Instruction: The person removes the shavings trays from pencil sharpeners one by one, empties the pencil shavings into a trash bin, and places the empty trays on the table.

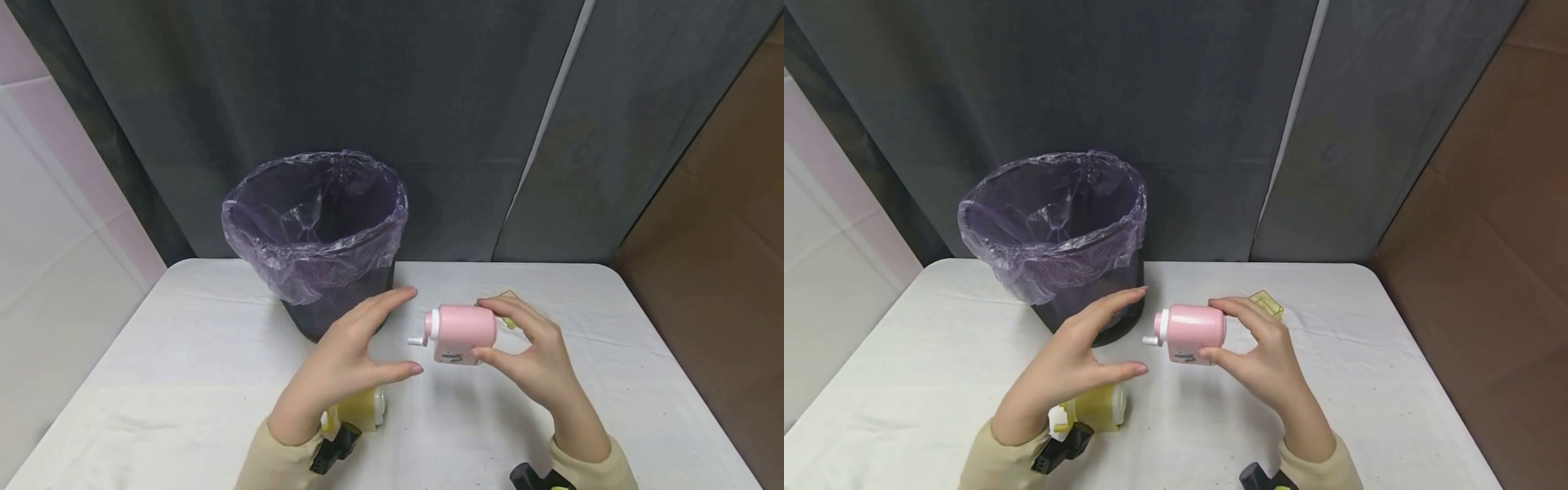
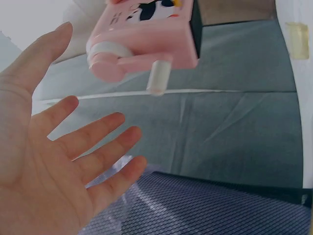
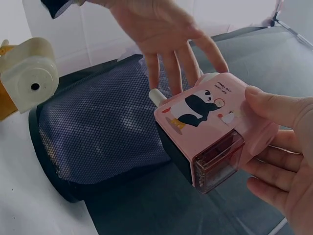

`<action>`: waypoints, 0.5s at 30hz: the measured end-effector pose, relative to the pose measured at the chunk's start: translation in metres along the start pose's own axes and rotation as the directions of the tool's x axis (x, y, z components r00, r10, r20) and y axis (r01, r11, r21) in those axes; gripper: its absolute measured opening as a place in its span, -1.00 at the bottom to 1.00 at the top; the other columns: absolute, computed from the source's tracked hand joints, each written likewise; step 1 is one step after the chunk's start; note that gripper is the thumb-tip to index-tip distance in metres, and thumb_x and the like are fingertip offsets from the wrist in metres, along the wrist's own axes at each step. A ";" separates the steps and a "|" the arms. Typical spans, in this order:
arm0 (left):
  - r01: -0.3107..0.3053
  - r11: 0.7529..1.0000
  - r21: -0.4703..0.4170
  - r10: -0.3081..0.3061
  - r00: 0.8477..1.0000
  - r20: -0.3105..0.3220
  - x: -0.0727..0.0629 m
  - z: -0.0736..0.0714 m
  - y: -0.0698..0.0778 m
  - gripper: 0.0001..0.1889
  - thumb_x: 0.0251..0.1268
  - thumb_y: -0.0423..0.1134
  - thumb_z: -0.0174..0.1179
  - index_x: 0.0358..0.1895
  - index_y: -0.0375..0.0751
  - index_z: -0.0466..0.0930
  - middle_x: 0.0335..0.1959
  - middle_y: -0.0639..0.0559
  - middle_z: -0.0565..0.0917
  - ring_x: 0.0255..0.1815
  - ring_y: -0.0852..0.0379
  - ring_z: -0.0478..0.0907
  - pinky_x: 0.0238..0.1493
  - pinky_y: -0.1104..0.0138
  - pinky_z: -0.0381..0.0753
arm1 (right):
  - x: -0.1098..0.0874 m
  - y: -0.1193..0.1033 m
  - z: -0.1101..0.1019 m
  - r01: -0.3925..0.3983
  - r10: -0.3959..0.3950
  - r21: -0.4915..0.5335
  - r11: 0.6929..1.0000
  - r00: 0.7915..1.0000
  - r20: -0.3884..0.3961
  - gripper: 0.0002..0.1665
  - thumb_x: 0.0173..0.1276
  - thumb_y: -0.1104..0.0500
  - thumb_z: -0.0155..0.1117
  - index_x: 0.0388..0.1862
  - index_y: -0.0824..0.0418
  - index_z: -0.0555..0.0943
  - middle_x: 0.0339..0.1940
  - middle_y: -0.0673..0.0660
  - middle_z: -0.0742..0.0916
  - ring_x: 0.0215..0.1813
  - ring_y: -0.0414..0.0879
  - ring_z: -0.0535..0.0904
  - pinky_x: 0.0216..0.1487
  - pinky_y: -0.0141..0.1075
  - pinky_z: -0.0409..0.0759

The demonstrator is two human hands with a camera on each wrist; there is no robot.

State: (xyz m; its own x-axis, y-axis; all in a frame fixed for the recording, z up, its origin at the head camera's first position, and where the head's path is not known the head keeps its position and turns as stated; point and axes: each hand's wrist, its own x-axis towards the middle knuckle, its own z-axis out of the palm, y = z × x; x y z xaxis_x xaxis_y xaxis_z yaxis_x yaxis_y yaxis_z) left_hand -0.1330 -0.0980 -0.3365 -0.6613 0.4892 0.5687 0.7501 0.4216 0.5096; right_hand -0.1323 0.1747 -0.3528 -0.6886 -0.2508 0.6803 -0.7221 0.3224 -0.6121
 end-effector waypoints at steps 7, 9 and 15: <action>-0.004 1.000 0.028 0.003 0.999 0.036 0.003 0.011 0.001 -0.04 -0.14 0.00 0.53 0.40 -0.10 0.25 0.29 0.03 0.45 0.24 0.06 0.41 0.20 0.16 0.43 | 0.000 0.000 0.003 0.091 -0.092 0.035 0.995 0.996 0.006 -0.25 -0.30 0.42 0.61 0.02 0.37 0.60 -0.08 0.18 0.68 0.00 -0.07 0.55 0.11 -0.35 0.45; -0.015 1.000 0.020 0.014 0.999 0.049 0.003 0.014 0.001 -0.05 -0.12 -0.01 0.53 0.41 -0.10 0.25 0.28 0.02 0.45 0.23 0.07 0.42 0.19 0.17 0.44 | -0.001 -0.003 0.004 0.077 -0.077 0.028 0.997 0.997 0.015 -0.26 -0.28 0.41 0.61 0.03 0.34 0.60 -0.06 0.16 0.68 0.02 -0.07 0.55 0.13 -0.34 0.44; -0.019 1.000 -0.025 0.020 0.997 0.072 0.003 0.022 0.001 -0.06 -0.06 -0.04 0.51 0.43 -0.06 0.20 0.26 -0.02 0.48 0.17 0.10 0.47 0.11 0.20 0.51 | -0.003 -0.009 0.007 0.089 -0.090 0.030 0.996 0.996 0.027 -0.26 -0.26 0.37 0.62 0.04 0.33 0.60 -0.05 0.16 0.68 0.03 -0.05 0.56 0.15 -0.33 0.44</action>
State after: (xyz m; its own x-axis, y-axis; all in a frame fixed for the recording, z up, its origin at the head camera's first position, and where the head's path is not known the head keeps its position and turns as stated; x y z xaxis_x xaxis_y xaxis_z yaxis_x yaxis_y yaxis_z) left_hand -0.1336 -0.0792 -0.3489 -0.6434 0.5516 0.5307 0.7618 0.3935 0.5146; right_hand -0.1243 0.1665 -0.3520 -0.6227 -0.3029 0.7215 -0.7821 0.2715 -0.5609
